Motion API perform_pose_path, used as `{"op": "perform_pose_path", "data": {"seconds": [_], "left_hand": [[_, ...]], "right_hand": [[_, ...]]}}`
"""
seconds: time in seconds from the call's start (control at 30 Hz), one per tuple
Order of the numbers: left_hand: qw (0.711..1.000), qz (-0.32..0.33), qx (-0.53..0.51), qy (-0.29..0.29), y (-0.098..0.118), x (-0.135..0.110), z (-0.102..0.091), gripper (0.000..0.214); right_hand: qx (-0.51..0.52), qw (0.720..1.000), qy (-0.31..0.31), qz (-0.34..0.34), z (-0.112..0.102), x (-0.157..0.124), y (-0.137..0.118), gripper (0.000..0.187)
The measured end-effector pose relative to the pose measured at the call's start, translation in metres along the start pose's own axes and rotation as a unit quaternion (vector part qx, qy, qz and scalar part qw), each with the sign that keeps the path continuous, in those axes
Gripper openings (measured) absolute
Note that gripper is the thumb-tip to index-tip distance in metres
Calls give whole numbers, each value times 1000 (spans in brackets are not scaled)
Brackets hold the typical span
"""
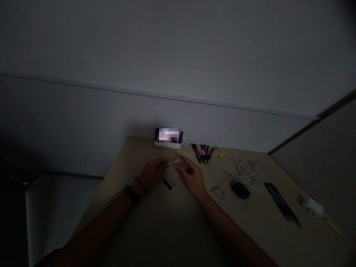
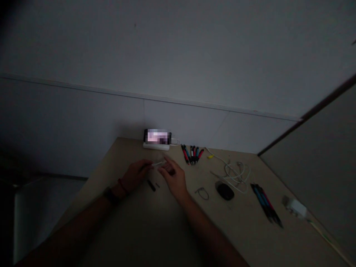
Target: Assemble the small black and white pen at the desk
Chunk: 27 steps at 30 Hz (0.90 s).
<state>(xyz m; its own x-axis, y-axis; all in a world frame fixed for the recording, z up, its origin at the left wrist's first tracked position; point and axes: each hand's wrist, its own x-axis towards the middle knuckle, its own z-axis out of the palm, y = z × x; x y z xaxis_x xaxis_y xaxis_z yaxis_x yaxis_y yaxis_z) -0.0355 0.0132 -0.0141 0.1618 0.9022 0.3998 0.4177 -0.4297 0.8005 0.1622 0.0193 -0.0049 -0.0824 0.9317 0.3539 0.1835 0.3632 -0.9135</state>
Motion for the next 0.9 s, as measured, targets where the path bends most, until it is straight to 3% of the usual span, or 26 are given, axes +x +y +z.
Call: {"op": "perform_pose_path", "data": {"seconds": [0.1, 0.17, 0.33, 0.43, 0.63, 0.9], "left_hand": [[998, -38, -40, 42, 0, 2, -2, 24], [993, -59, -76, 72, -3, 3, -2, 23], [981, -76, -145, 103, -10, 3, 2, 25], [980, -77, -151, 100, -11, 3, 3, 25], [978, -79, -166, 95, -11, 2, 3, 26], [979, -74, -172, 83, -12, 1, 4, 25]], "right_hand": [[-37, 999, 14, 15, -6, 4, 3, 36], [-90, 996, -17, 5, -8, 5, 4, 30], [-192, 955, -223, -35, -10, 3, 4, 13], [-218, 931, -289, -41, -11, 2, 3, 3], [-247, 918, -310, -35, -12, 1, -1, 11], [-277, 916, -288, -34, -10, 1, 0, 13]]}}
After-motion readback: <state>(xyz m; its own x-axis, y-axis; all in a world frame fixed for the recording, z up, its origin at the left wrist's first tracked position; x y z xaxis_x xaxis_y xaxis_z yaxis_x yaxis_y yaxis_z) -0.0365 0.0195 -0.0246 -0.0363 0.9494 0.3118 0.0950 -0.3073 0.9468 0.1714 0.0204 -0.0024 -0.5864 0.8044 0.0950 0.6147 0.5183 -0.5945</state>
